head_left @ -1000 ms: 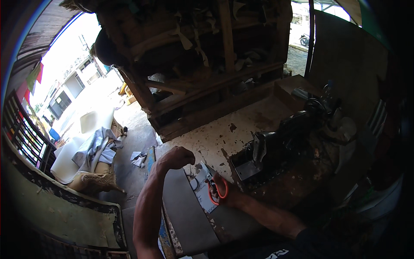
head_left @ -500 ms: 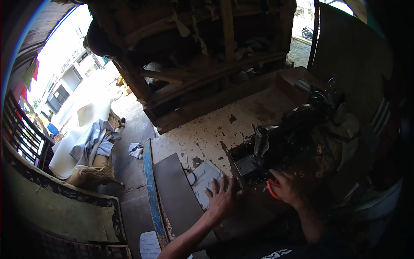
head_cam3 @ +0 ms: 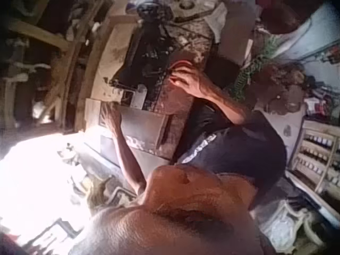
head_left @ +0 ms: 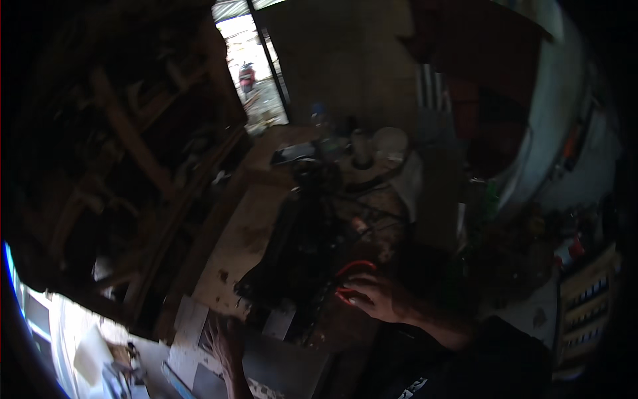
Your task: The person aligns two pieces of vinyl fabric and stitches them together using a sewing machine, then uses scissors to trim the excess thread.
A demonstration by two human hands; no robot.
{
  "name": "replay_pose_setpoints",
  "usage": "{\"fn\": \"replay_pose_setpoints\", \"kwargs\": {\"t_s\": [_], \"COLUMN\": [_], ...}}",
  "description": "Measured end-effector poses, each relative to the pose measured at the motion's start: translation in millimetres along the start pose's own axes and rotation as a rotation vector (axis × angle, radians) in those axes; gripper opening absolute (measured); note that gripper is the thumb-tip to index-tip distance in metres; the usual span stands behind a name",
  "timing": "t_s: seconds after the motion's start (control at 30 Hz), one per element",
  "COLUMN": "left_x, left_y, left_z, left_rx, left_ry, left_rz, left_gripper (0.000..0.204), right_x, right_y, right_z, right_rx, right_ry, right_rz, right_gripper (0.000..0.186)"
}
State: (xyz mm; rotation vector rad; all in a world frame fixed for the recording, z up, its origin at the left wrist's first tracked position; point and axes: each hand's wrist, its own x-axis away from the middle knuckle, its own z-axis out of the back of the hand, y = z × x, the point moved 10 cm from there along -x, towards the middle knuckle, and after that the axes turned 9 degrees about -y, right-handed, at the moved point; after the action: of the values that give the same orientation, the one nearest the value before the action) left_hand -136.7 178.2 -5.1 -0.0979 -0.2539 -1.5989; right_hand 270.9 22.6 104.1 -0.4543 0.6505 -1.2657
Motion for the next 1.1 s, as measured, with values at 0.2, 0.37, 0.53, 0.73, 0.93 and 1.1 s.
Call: {"fn": "replay_pose_setpoints", "kwargs": {"t_s": [0.2,0.37,0.53,0.73,0.93,1.1], "left_x": [38,8,45,118,192,221], "left_y": [39,-3,-19,15,69,96], "left_z": [4,16,40,52,-19,-27], "left_rx": [0.092,0.123,0.301,0.511,0.16,0.185], "left_ry": [0.122,0.263,0.447,0.412,0.132,0.098], "left_rz": [0.136,0.092,0.0,-0.029,-0.092,-0.104], "left_gripper": [0.064,0.058,0.041,0.037,0.061,0.063], "right_x": [33,-11,-50,-11,-37,-23], "right_y": [129,217,270,346,231,285], "right_z": [144,169,153,195,140,148], "right_rx": [0.23,0.428,0.37,0.172,0.638,0.57], "right_ry": [0.67,0.7,0.513,0.738,0.419,0.417], "right_rz": [-0.281,-0.444,-0.664,-0.609,-0.402,-0.539], "right_gripper": [0.024,0.034,0.035,0.037,0.038,0.037]}}
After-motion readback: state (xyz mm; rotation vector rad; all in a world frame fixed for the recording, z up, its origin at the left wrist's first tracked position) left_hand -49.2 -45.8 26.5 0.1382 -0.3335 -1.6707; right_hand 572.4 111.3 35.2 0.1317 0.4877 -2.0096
